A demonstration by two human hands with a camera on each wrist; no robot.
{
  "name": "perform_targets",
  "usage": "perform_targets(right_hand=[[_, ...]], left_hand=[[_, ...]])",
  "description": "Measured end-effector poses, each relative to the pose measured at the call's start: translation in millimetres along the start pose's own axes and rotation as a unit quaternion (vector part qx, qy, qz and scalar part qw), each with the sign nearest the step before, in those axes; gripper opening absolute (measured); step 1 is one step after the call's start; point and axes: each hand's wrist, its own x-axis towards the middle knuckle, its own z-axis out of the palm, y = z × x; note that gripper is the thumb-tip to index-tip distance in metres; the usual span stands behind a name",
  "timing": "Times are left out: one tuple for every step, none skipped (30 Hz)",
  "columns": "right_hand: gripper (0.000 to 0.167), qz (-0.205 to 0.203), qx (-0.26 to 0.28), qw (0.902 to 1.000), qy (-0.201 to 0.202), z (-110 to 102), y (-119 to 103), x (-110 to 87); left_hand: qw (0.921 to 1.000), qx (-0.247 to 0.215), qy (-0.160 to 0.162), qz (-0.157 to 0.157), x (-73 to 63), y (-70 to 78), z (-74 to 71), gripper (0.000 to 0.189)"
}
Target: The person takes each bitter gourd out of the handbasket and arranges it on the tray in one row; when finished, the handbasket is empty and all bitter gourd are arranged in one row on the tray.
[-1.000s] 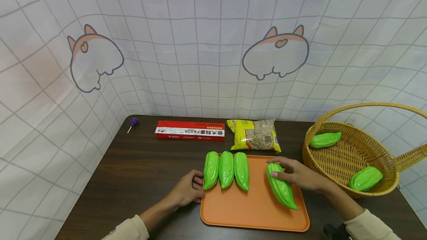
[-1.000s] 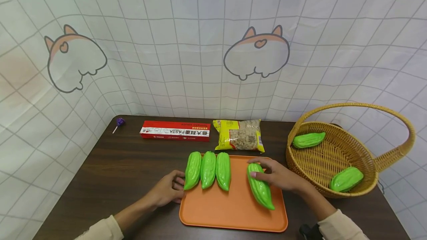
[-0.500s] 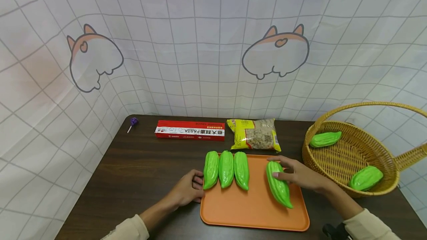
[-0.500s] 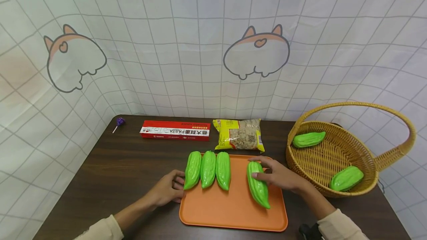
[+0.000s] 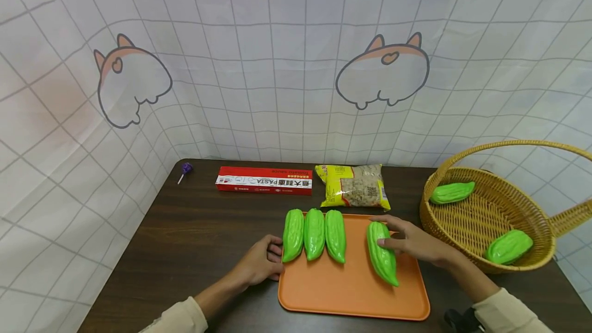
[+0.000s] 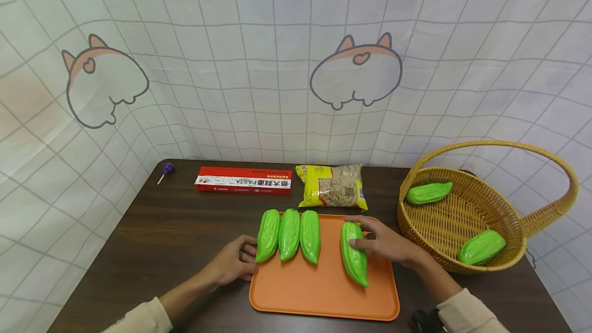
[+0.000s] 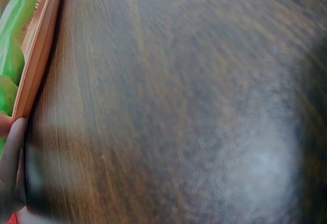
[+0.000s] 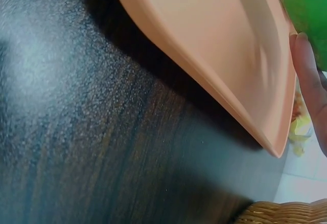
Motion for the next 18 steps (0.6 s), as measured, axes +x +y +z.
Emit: perform_targets(right_hand=[[0.065, 0.001, -0.001, 1.0000, 0.003, 0.1, 0.2, 0.6], [0.065, 0.002, -0.002, 1.0000, 0.005, 0.3, 0.5, 1.1], [0.065, 0.003, -0.002, 1.0000, 0.007, 0.5, 0.8, 1.6], [0.065, 0.004, 0.000, 0.9999, 0.010, 0.7, 1.2, 2.0], [0.065, 0.004, 0.003, 0.9999, 0.012, 0.9, 1.6, 2.5], [0.065, 0.004, 0.006, 0.9999, 0.013, 1.1, 2.0, 2.9], [0.065, 0.005, 0.009, 0.9998, 0.015, 1.3, 2.4, 3.2], [0.065, 0.005, 0.012, 0.9998, 0.016, 1.5, 2.8, 3.7], [0.065, 0.004, 0.014, 0.9997, 0.018, 1.8, 3.1, 4.1], [0.065, 0.004, 0.014, 0.9997, 0.021, 2.0, 3.4, 4.6], [0.066, 0.003, 0.013, 0.9997, 0.023, 2.3, 3.7, 5.0], [0.066, 0.004, 0.012, 0.9996, 0.026, 2.5, 4.1, 5.6], [0.067, 0.005, 0.012, 0.9995, 0.028, 2.8, 4.3, 6.2], [0.067, 0.007, 0.013, 0.9994, 0.031, 3.2, 4.5, 6.9], [0.068, 0.010, 0.015, 0.9992, 0.035, 3.5, 4.6, 7.6], [0.069, 0.014, 0.016, 0.9991, 0.038, 3.9, 4.9, 8.5], [0.069, 0.018, 0.020, 0.9988, 0.041, 4.3, 5.1, 9.3], [0.069, 0.023, 0.022, 0.9985, 0.044, 4.8, 5.4, 10.3]], left_hand=[[1.0000, -0.001, 0.000, 0.001, 0.0, 0.0, -0.1, 0.067], [1.0000, -0.001, 0.000, 0.001, 0.1, -0.2, -0.1, 0.067], [1.0000, -0.002, 0.000, 0.001, 0.2, -0.3, -0.2, 0.067], [1.0000, -0.002, 0.000, 0.001, 0.1, -0.3, -0.3, 0.066], [1.0000, -0.002, 0.000, 0.002, 0.2, -0.4, -0.3, 0.066], [1.0000, -0.002, 0.000, 0.002, 0.2, -0.6, -0.3, 0.066], [1.0000, -0.001, 0.000, 0.002, 0.2, -0.8, -0.3, 0.066], [1.0000, -0.001, 0.001, 0.001, 0.1, -0.7, -0.2, 0.066], [1.0000, -0.001, 0.002, 0.001, -0.2, -0.4, -0.2, 0.066], [1.0000, -0.001, 0.003, 0.001, -0.5, -0.1, 0.0, 0.066], [1.0000, -0.001, 0.003, 0.001, -0.6, -0.2, 0.2, 0.066], [1.0000, -0.001, 0.004, 0.002, -0.9, -0.1, 0.4, 0.066], [1.0000, -0.001, 0.004, 0.001, -1.1, 0.3, 0.5, 0.066], [1.0000, -0.002, 0.005, 0.001, -1.3, 0.6, 0.5, 0.066], [1.0000, -0.001, 0.005, 0.002, -1.3, 0.4, 0.5, 0.066], [1.0000, 0.000, 0.004, 0.002, -1.3, 0.4, 0.3, 0.066], [1.0000, 0.000, 0.003, 0.002, -1.1, 0.0, 0.2, 0.066], [1.0000, 0.000, 0.003, 0.002, -0.8, -0.1, 0.0, 0.066]])
